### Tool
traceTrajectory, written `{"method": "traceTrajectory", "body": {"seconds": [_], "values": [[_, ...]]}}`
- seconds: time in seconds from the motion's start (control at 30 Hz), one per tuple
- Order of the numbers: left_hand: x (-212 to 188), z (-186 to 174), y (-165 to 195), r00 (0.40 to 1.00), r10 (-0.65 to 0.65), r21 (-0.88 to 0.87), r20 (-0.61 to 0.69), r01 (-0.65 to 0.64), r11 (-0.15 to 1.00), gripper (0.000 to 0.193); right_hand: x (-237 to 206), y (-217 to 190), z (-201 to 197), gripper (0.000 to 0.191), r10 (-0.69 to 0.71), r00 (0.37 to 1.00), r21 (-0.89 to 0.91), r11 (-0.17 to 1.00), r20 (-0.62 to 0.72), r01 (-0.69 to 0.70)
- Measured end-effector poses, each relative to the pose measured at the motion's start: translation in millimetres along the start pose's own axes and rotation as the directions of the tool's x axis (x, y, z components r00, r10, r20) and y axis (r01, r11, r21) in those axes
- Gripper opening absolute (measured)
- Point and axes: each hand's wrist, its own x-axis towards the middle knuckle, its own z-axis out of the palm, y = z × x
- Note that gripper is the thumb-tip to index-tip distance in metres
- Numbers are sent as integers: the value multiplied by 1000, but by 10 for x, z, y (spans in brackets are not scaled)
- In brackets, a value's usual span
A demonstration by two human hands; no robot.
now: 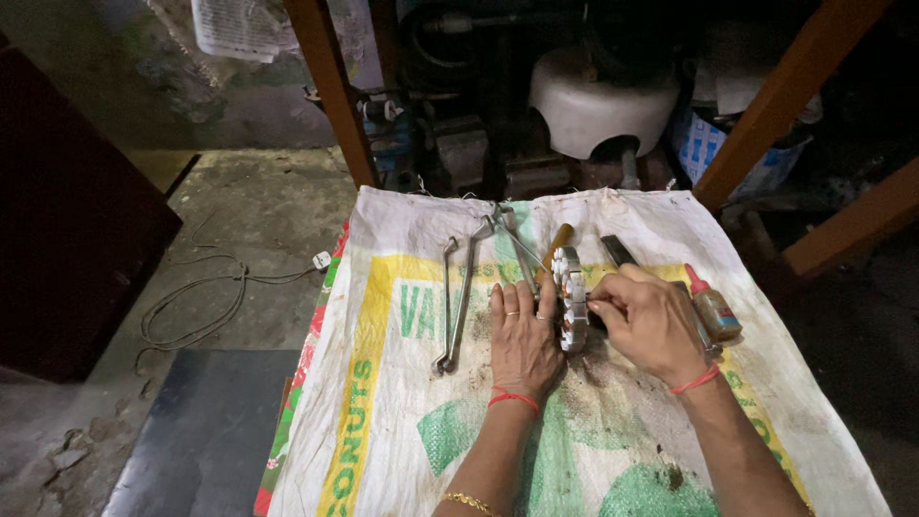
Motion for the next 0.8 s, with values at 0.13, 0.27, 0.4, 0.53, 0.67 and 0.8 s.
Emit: {"method": "traceTrajectory", "body": {"seconds": [0.13, 0.27, 0.4, 0.53, 0.67, 0.8], "values": [[-7, 4, 0, 1000, 16, 45, -20, -15, 999, 73, -5, -94, -19, 10, 97, 995, -32, 995, 38, -96], [-16, 26, -18, 998, 31, 46, -49, -29, 999, 73, -49, -211, -64, 11, -57, 998, -40, 998, -20, 56], [-18, 33, -19, 999, 26, 43, -45, -24, 999, 70, -32, -307, -75, 9, -124, 992, -3, 992, -33, 124], [-16, 18, -11, 1000, 11, 32, -28, -10, 999, 68, 106, -337, -49, 7, -150, 982, 32, 987, -118, 155], [-6, -10, -11, 999, 11, 28, -34, -10, 1000, 66, 280, -345, -9, 7, -141, 966, 73, 984, -215, 160], [-4, -42, -1, 1000, 11, 46, -8, -11, 999, 69, 446, -231, -105, 10, -126, 937, 50, 987, -326, 150]]}}
